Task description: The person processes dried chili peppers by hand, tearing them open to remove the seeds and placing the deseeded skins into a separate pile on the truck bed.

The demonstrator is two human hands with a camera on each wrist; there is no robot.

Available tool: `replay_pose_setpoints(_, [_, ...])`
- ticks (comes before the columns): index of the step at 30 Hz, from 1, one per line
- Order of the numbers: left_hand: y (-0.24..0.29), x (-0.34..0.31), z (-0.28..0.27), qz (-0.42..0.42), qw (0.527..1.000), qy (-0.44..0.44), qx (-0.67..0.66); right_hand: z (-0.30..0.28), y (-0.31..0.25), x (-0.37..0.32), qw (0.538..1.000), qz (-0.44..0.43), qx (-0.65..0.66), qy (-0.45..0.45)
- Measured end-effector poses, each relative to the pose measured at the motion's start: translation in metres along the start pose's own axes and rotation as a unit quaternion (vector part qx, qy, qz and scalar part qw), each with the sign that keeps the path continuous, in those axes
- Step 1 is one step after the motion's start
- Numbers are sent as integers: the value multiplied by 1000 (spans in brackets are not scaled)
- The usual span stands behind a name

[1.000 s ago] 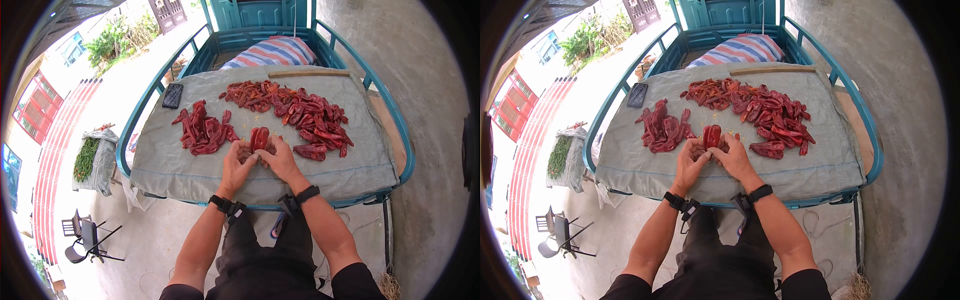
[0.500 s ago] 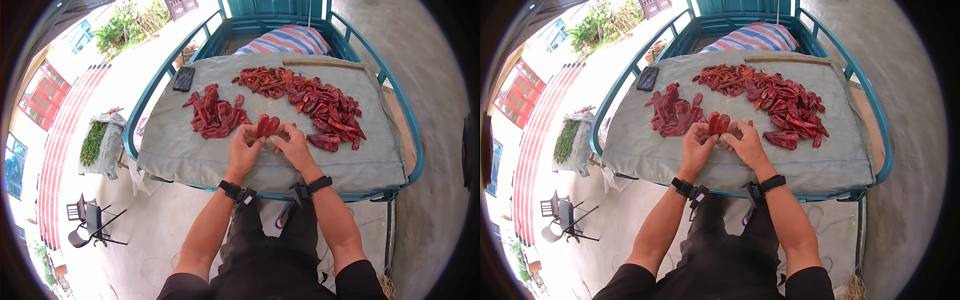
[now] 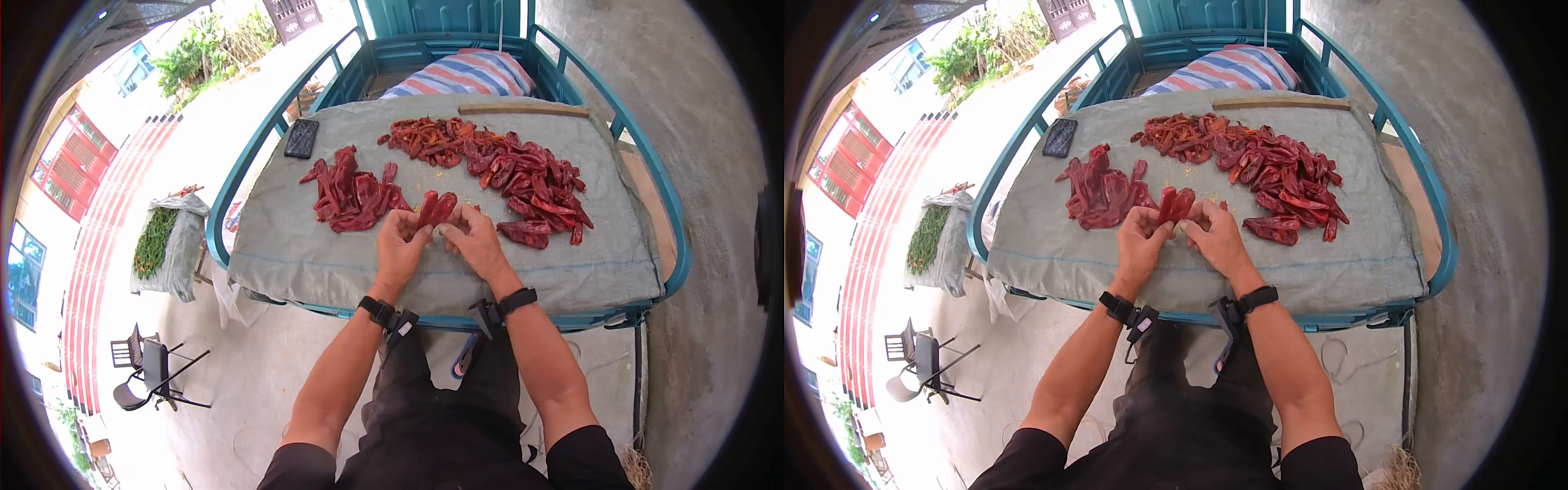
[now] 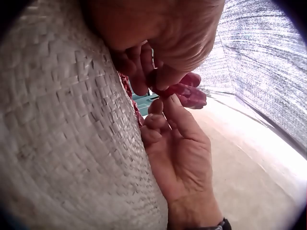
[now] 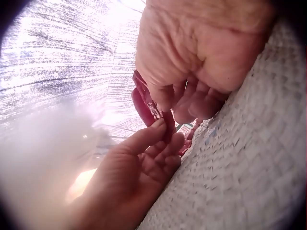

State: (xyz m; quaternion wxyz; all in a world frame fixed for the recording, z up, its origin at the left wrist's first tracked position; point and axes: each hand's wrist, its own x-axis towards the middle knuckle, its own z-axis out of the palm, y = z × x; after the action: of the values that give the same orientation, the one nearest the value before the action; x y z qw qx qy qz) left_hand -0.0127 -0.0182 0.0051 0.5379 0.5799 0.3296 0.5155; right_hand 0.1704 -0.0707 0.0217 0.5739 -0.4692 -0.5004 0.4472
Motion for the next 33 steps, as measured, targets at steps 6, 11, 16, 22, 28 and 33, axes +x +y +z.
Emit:
replay_pose_setpoints(6, [19,7,-7,24,996,81,12,1,2,0,1000,2,1,9])
replay_pose_setpoints(11, [51,34,-46,79,979,163,93,0,4,1,1000,10,9,3])
replay_pose_setpoints(16, [48,69,-97,89,948,227,206,1,3,1,1000,11,11,3])
replay_pose_setpoints(22, [60,74,-107,86,853,240,455,0,4,1,1000,-3,17,-3])
replay_pose_setpoints(28, [63,48,-74,186,755,229,586,0,9,3,1000,-17,13,-4])
replay_pose_setpoints(33, [55,20,-28,171,862,59,474,1,10,3,1000,-18,11,0])
